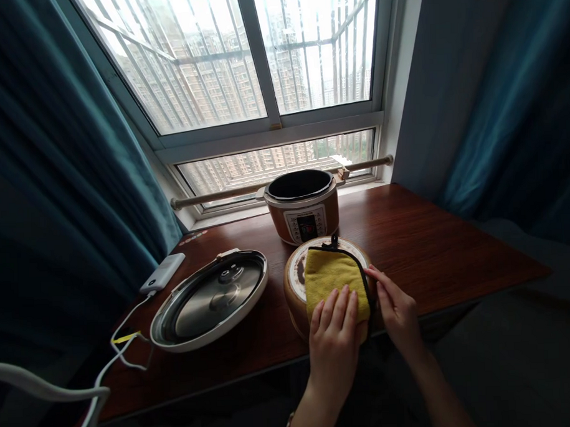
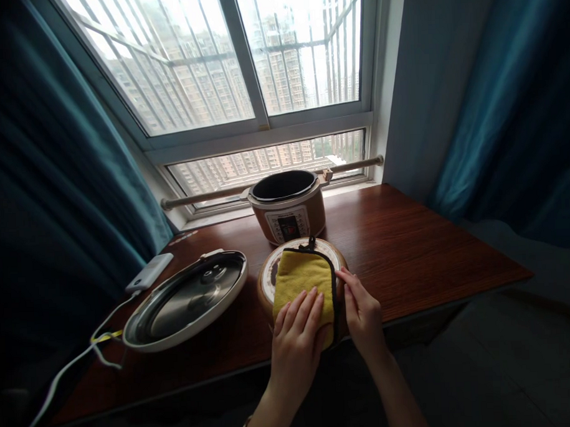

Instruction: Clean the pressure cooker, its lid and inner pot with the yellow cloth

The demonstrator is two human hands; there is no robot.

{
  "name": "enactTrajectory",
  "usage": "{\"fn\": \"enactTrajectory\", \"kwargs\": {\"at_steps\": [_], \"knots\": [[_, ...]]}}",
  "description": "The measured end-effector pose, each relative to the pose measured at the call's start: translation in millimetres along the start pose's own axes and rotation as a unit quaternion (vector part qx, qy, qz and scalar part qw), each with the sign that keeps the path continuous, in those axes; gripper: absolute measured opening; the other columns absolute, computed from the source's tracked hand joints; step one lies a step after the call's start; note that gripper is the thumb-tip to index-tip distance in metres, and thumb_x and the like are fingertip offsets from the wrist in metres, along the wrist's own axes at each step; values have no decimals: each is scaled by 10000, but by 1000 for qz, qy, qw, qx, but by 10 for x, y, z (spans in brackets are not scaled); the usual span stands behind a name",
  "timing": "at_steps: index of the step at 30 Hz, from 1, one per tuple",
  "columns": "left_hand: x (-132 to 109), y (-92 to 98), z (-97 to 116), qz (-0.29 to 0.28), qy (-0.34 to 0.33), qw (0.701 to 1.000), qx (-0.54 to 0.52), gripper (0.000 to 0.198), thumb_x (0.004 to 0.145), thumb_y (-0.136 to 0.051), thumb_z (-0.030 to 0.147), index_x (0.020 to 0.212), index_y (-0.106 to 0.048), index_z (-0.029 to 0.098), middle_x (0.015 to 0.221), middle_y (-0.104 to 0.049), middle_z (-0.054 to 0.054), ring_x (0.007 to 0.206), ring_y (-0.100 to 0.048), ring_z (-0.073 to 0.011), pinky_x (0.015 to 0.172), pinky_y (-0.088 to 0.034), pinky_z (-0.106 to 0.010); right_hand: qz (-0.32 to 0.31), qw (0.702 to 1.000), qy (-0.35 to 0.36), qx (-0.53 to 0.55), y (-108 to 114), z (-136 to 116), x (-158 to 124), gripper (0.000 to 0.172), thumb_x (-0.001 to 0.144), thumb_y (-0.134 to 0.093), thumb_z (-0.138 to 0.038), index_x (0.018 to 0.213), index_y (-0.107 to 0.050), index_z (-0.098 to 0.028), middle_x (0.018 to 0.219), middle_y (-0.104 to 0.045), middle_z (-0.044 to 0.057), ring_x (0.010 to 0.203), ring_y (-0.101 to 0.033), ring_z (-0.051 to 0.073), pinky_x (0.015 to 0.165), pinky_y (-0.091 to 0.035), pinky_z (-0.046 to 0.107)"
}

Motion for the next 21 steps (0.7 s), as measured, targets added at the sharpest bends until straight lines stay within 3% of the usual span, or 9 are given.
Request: {"fn": "enactTrajectory", "kwargs": {"at_steps": [4,8,12,14,18,21], "knots": [[-176,38,-251,6,43,998,-37,483,851,-513,237,1324,-427,192,1316,-509,-69,1247,-410,-238,1039,-289,-397,0,998,59,-26,-34,47,-42,349,894,-392,-196,1209,-539,-232,1272,-531,37,1174,-496,193,1011,-396,380],[-306,-1,-656,42,152,975,-154,446,881,-443,194,1325,-413,215,1372,-439,-73,1309,-322,-226,1066,-294,-427,12,995,98,-33,-48,42,-48,353,872,-430,-148,1195,-548,-226,1256,-542,43,1160,-508,197,998,-410,372],[-135,-77,-1083,39,243,935,-256,381,917,-377,245,1286,-465,208,1394,-411,-73,1297,-349,-202,1083,-285,-420,32,994,101,-29,-59,59,-54,362,861,-441,-118,1187,-552,-225,1238,-557,39,1143,-522,192,987,-420,355],[89,-89,-1193,-21,217,938,-268,358,914,-387,288,1233,-528,206,1358,-460,-67,1292,-357,-210,1089,-270,-432,39,994,100,-26,-65,75,-62,359,860,-440,-112,1180,-558,-226,1235,-560,36,1137,-527,189,983,-422,344],[572,-128,-1208,-184,80,939,-280,330,898,-412,339,1149,-608,254,1319,-510,-28,1300,-342,-230,1102,-217,-463,42,993,105,-24,-73,102,-69,362,862,-436,-100,1178,-561,-226,1239,-557,36,1132,-532,181,981,-421,324],[804,-267,-1290,-208,67,921,-321,326,877,-445,370,1105,-642,247,1340,-488,-32,1307,-331,-237,1101,-218,-432,40,993,108,-23,-79,111,-61,372,862,-433,-89,1183,-556,-230,1237,-558,32,1134,-530,176,984,-419,316]]}}
Point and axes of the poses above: each hand's wrist, its own x-axis towards the middle knuckle, its own y-axis out of the back of the hand, z = x × y, the point moved 3 cm from there along x, towards the middle knuckle
